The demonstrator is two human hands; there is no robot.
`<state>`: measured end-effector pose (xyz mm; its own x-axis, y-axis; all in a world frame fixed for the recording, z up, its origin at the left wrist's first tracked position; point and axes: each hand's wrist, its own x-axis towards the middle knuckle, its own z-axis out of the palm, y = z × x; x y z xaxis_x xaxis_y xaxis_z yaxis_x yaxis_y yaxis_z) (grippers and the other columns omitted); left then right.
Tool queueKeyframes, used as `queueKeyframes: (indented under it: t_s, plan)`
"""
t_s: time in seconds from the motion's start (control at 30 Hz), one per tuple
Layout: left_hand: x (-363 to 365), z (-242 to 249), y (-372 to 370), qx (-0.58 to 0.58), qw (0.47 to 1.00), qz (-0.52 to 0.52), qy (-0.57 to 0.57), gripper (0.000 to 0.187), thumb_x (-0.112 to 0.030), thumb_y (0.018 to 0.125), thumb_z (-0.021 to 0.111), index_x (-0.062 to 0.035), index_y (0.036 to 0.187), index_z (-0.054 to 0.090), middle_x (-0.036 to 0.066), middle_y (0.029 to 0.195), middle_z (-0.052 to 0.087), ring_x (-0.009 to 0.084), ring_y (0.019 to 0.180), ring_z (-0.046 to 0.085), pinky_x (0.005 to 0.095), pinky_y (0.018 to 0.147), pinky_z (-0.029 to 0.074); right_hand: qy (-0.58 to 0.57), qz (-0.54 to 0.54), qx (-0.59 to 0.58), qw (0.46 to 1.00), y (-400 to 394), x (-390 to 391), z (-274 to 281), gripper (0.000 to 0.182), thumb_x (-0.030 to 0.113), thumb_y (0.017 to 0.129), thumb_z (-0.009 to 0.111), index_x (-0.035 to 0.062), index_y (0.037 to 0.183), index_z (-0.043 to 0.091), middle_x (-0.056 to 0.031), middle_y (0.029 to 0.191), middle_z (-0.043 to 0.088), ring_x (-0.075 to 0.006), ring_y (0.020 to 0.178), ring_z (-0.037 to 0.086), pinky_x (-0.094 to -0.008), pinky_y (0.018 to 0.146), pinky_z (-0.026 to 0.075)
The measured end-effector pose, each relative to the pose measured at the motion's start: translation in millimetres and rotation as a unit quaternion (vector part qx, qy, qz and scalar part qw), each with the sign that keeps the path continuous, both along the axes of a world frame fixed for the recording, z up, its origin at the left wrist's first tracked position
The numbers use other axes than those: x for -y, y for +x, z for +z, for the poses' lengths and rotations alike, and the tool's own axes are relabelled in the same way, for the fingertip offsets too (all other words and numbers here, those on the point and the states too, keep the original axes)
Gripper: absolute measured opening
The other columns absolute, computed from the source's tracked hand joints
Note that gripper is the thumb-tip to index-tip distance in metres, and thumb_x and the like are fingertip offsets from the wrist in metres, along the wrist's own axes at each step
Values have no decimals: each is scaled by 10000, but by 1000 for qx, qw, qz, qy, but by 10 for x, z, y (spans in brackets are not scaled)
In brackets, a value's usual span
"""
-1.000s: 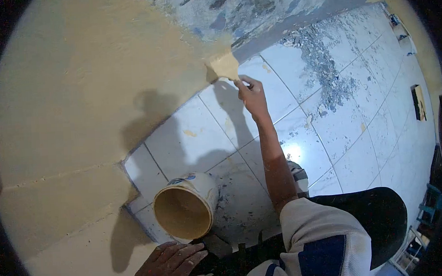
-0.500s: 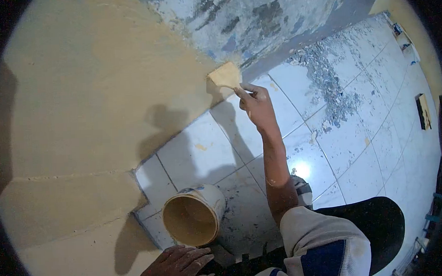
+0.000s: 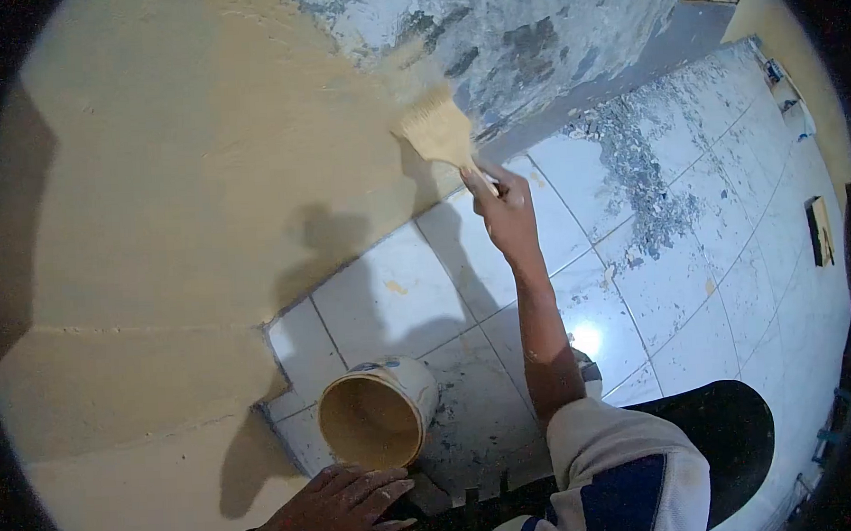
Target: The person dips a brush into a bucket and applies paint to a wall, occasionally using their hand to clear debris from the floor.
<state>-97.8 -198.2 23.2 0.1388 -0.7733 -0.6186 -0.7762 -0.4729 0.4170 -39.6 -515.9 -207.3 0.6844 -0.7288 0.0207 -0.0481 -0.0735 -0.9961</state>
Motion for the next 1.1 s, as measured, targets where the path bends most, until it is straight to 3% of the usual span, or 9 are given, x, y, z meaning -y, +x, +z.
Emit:
queueKeyframes:
  t_s: [0.1,0.13,0.2,0.3,0.43,0.57,0.8,0.97,1.1]
  plan:
    - [-82,40,6,-65,996,60,-11,430,-284,927,530,-60,1293,495,152,1334,502,328,1263,436,451,1079,326,3,-25,-55,998,-32,-19,-777,395,346,863,663,9,1070,670,-125,615,603,-186,495,550,-336,537,449]
    - [-68,33,0,-74,995,69,1,433,-285,928,529,-61,1296,493,154,1333,503,330,1264,435,451,1079,326,25,-22,-145,989,-65,-55,-796,368,341,878,634,22,1057,673,-168,711,640,-236,589,613,-358,592,485]
    - [-37,37,-4,-88,992,84,30,438,-286,928,527,-63,1303,488,156,1331,505,335,1265,431,452,1080,325,-160,-54,-166,972,-89,-106,-1618,340,331,896,592,37,1050,668,-218,847,658,-301,740,656,-395,675,511]
    - [-51,49,-62,-58,996,65,10,423,-270,921,541,-68,1291,503,156,1313,520,350,1243,448,451,1071,334,-98,-22,-210,972,-172,-157,-1722,337,332,905,568,38,1043,658,-244,948,649,-365,873,643,-428,752,514]
    - [-44,82,-67,-66,994,84,-11,406,-253,910,565,-67,1268,526,165,1297,531,358,1218,467,452,1049,357,10,-20,-135,991,-72,-132,-650,341,292,895,600,-3,1061,644,-233,918,656,-354,841,646,-419,742,507]
    - [-29,77,-58,-71,994,77,-35,394,-243,901,583,-59,1246,539,168,1269,544,348,1204,482,454,1035,370,-65,-40,-14,997,34,-79,120,323,243,890,621,-31,1060,633,-213,859,661,-292,725,652,-376,671,501]
    - [43,177,-4,-49,990,33,-131,371,-236,883,617,-44,1194,554,147,1199,574,327,1181,502,442,1027,378,-5,-4,172,985,181,-151,1343,303,218,889,637,-39,1051,629,-187,834,667,-237,744,646,-340,712,486]
    - [-27,156,-14,-2,993,2,-117,341,-289,887,628,-85,1155,576,115,1240,563,304,1182,517,442,1005,416,-75,-29,138,987,16,-131,1137,305,226,883,646,-30,1049,632,-179,822,668,-287,734,643,-350,700,489]
    - [-33,199,-63,-15,986,46,-161,365,-212,861,646,-44,1174,564,128,1211,574,315,1172,512,437,1027,380,-141,-73,6,987,79,-28,-149,303,255,883,641,-2,1045,650,-166,785,651,-287,705,615,-356,663,481]
